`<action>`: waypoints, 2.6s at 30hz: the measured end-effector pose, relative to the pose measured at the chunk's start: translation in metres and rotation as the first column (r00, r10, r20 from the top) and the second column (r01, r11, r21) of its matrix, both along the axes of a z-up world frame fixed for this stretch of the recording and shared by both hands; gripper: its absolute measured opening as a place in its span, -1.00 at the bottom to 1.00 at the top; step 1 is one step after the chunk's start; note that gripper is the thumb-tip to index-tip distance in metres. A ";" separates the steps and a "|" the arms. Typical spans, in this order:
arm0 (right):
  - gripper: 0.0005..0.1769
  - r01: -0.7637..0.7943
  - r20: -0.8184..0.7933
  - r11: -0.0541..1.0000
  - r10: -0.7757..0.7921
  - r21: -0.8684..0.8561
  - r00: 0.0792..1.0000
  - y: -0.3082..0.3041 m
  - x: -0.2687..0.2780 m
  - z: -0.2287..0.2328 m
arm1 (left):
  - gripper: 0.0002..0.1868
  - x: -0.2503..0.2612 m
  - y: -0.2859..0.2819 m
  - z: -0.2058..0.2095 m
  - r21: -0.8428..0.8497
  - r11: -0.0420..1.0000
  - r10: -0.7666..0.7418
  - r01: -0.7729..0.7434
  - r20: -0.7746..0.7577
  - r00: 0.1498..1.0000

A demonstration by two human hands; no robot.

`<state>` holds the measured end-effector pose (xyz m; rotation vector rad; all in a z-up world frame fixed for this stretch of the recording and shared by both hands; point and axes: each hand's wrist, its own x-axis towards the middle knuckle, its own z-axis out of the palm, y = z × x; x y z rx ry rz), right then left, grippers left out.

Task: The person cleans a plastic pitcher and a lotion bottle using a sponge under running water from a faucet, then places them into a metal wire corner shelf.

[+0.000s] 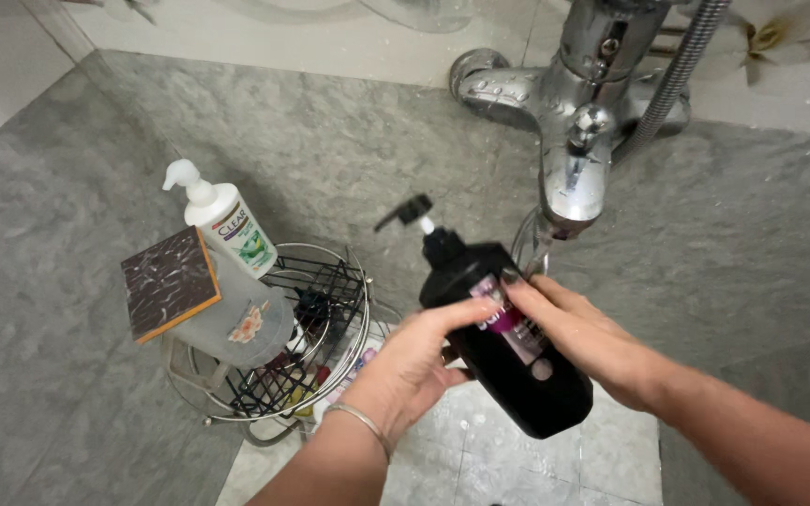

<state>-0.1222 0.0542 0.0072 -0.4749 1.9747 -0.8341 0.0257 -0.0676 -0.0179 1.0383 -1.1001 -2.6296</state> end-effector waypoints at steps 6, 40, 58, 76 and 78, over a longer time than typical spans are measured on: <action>-0.10 0.217 0.438 0.973 -0.161 -0.081 0.884 0.018 0.012 0.006 | -0.47 -0.024 0.009 0.000 0.173 0.979 0.150 -0.110 -0.240 0.959; -0.13 -0.017 0.082 0.998 0.022 -0.058 0.996 -0.010 0.008 0.009 | -0.13 -0.001 -0.007 0.008 -0.595 0.804 0.092 -0.015 0.100 0.991; -0.36 0.195 0.228 0.980 -0.178 -0.051 0.957 -0.024 0.014 0.020 | -0.15 0.037 -0.100 0.037 -0.844 0.537 0.284 -0.004 0.176 0.942; -0.64 0.642 0.565 0.766 -0.510 -0.046 0.649 -0.025 0.018 0.011 | 0.03 0.024 -0.212 -0.071 -0.860 0.504 0.620 0.079 0.424 0.660; -0.63 0.654 0.538 0.756 -0.537 -0.036 0.650 -0.029 0.020 0.015 | 0.05 0.022 -0.213 -0.076 -0.846 0.521 0.627 0.113 0.470 0.621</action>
